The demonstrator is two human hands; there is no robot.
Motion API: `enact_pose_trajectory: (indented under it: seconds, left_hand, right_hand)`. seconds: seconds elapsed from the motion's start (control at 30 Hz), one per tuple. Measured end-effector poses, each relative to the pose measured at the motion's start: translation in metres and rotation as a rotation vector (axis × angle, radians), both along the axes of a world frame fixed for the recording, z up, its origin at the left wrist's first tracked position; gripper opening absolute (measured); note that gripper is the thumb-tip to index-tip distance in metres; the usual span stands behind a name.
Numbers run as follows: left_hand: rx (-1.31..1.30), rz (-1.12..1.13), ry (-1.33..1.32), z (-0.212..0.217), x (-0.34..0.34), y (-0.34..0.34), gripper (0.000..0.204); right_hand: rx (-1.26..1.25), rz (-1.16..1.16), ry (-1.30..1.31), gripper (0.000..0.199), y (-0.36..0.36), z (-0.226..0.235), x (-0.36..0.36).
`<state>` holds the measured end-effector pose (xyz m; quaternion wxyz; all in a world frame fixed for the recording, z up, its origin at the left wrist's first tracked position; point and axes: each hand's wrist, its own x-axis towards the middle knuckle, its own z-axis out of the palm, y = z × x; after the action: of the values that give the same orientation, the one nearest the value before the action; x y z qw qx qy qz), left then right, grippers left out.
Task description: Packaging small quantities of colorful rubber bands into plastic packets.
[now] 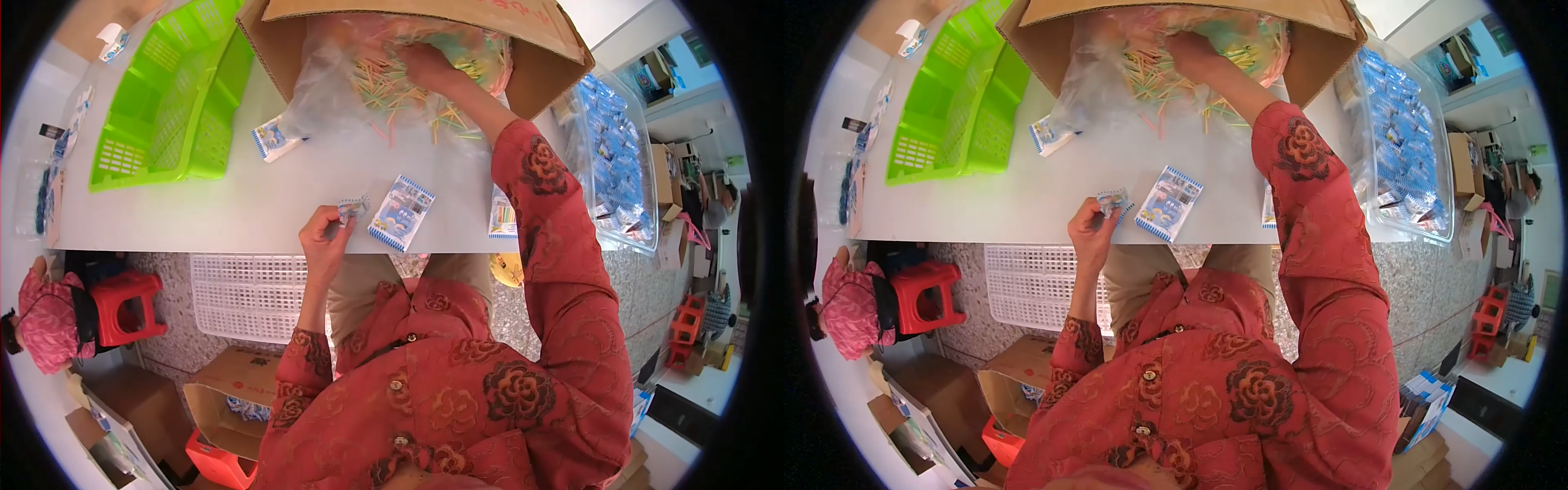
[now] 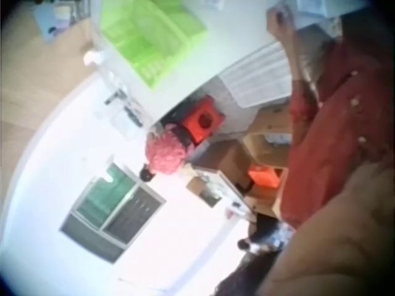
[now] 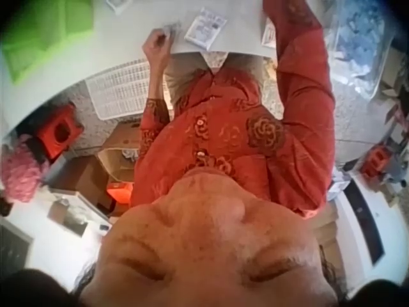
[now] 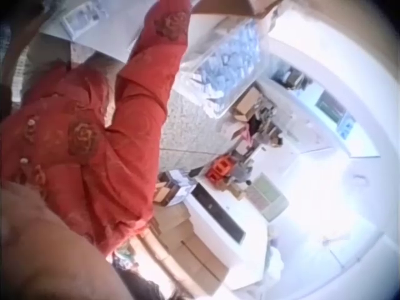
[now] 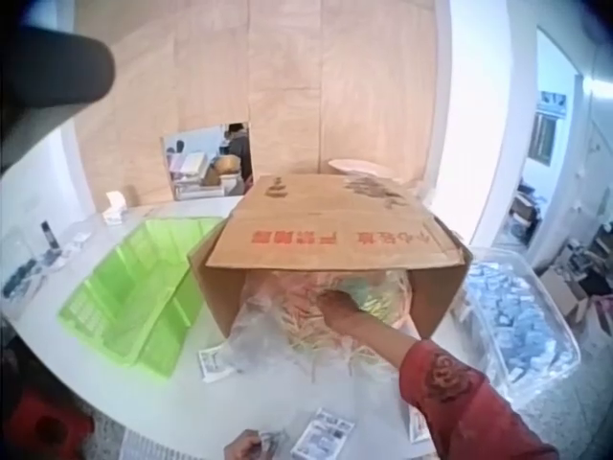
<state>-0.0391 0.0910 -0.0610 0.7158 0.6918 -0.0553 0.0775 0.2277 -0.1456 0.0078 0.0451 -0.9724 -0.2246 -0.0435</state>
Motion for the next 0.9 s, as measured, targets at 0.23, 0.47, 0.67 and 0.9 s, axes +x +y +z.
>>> enact_pose_trajectory:
  seconds: [0.23, 0.47, 0.67, 0.9]
  left_hand:
    - [0.099, 0.037, -0.023, -0.002, -0.001, 0.003, 0.01]
    - [0.104, 0.046, -0.026, -0.008, 0.001, 0.006, 0.011]
    - [0.067, -0.022, 0.014, -0.008, 0.001, 0.006, 0.015]
    - [0.08, -0.009, 0.015, -0.009, 0.001, 0.007, 0.012]
  right_hand:
    - [0.44, -0.138, -0.117, 0.018, -0.038, 0.024, -0.025]
    - [1.093, -0.256, 0.202, 0.023, -0.03, 0.034, -0.131]
    - [0.895, -0.302, 0.056, 0.018, -0.017, -0.049, -0.179]
    - [1.013, -0.339, 0.131, 0.018, -0.009, -0.064, -0.188]
